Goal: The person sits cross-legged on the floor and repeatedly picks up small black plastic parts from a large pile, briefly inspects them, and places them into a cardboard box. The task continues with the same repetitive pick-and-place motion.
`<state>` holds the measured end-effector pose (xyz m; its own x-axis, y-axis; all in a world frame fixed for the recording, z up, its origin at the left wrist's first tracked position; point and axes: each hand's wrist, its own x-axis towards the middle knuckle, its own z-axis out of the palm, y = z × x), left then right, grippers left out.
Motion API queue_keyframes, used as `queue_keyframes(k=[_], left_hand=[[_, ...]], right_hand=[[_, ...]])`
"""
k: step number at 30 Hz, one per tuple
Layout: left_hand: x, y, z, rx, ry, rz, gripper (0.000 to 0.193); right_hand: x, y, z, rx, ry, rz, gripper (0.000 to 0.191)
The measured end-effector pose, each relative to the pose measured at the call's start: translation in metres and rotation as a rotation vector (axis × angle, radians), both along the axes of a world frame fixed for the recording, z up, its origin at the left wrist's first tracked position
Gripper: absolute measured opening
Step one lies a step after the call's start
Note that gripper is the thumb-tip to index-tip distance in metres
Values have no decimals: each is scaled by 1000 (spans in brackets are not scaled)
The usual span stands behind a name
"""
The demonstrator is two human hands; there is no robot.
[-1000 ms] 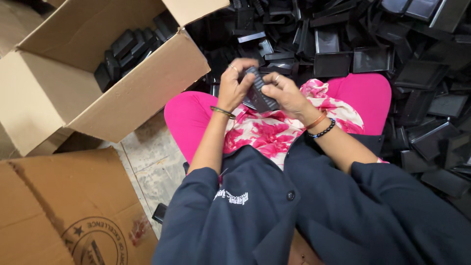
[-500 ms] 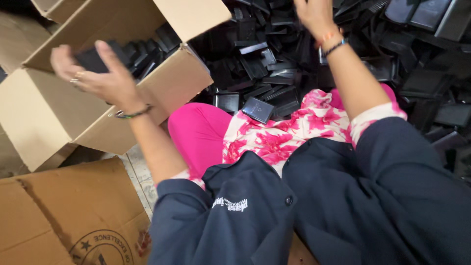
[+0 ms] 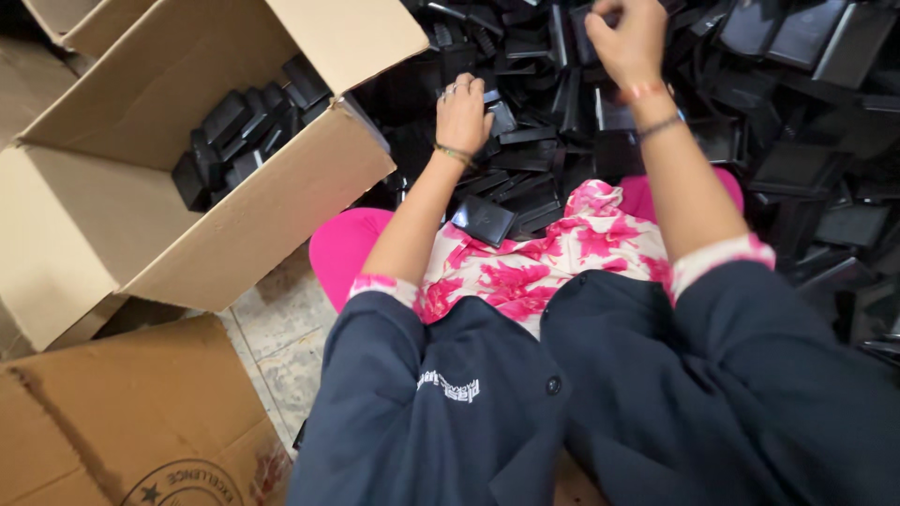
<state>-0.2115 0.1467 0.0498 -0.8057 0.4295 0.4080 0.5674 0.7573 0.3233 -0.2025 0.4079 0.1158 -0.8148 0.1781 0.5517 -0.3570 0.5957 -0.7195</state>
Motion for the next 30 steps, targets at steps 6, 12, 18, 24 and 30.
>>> queue_keyframes(k=[6, 12, 18, 24, 30], left_hand=[[-30, 33, -22, -359, 157, 220, 13], [-14, 0, -9, 264, -235, 308, 25], [62, -65, 16, 1779, -1244, -277, 58], [117, -66, 14, 2176, -1449, -611, 82], [111, -34, -12, 1999, -1136, -402, 64]], right_hand=[[89, 56, -49, -216, -138, -175, 40], [124, 60, -90, 595, -84, -283, 33], [116, 75, -88, 742, -260, 42, 45], [117, 67, -37, 843, -428, 10, 53], [143, -30, 1, -5, -261, 145, 46]])
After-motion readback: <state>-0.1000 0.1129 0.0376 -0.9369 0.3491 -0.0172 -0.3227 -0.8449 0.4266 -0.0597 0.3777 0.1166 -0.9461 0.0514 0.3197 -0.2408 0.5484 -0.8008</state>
